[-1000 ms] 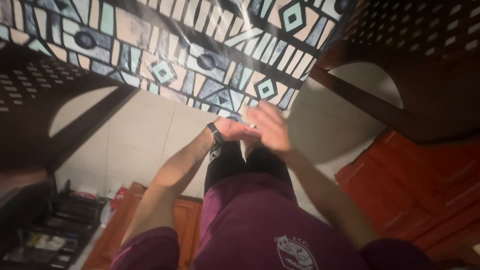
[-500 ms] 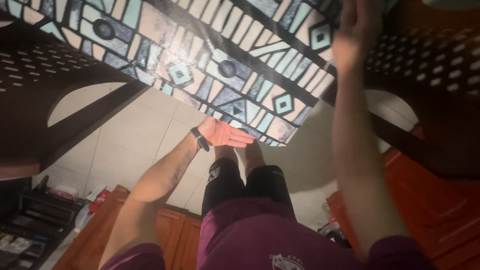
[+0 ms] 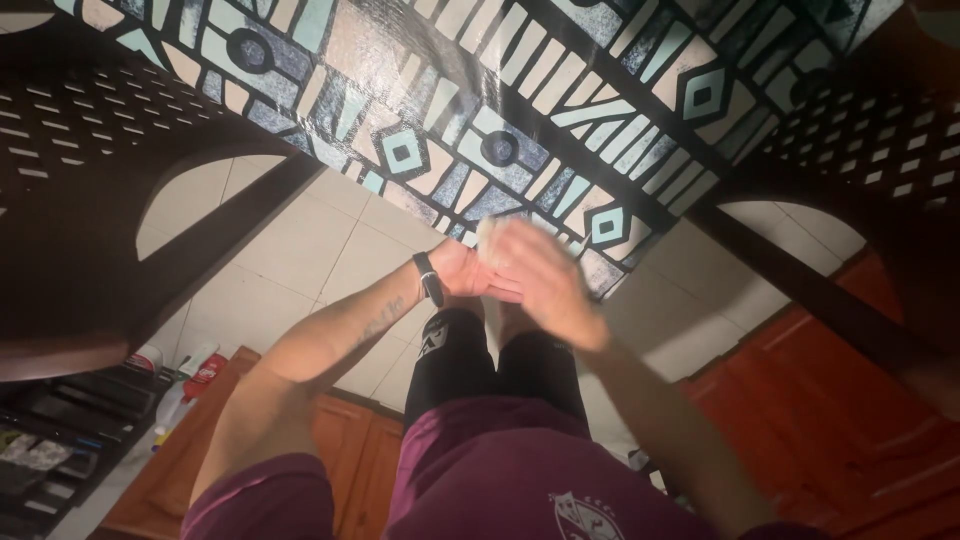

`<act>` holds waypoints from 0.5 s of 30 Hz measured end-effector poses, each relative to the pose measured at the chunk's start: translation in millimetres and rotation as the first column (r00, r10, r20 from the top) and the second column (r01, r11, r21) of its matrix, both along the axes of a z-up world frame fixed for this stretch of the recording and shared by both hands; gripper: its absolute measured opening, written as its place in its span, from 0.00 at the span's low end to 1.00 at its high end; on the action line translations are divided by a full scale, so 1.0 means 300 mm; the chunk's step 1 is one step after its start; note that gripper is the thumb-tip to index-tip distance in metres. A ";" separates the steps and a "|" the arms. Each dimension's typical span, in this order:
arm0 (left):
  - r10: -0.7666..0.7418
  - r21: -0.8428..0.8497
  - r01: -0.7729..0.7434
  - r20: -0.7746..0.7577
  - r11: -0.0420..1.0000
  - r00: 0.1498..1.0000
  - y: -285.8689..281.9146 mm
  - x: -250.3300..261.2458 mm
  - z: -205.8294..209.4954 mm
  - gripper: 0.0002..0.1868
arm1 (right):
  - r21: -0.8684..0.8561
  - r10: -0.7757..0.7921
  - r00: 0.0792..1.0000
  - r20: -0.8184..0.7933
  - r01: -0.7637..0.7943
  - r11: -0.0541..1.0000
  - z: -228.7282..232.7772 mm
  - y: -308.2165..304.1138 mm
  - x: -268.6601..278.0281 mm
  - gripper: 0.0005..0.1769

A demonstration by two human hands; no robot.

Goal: The recorder is wiping down a dining table with a cloth.

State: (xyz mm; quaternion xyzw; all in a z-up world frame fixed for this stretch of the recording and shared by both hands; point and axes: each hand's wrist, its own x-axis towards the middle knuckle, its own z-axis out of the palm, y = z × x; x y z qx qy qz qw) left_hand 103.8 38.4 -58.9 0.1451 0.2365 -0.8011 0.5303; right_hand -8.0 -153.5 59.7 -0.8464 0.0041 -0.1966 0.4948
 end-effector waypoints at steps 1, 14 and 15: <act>-0.002 -0.001 0.002 -0.002 1.000 1.000 0.014 -0.009 -0.020 0.53 | -0.001 -0.002 1.000 -0.002 0.002 1.000 0.015 0.021 -0.022 0.19; -0.143 0.098 0.127 0.178 0.987 0.974 0.019 0.159 0.118 0.56 | -0.079 -0.543 0.832 -0.114 0.537 0.840 -0.230 -0.492 0.070 0.17; -0.125 0.059 0.116 0.190 0.992 0.974 0.037 0.176 0.110 0.57 | -0.202 -0.552 0.830 0.074 0.555 0.807 -0.295 -0.569 0.126 0.17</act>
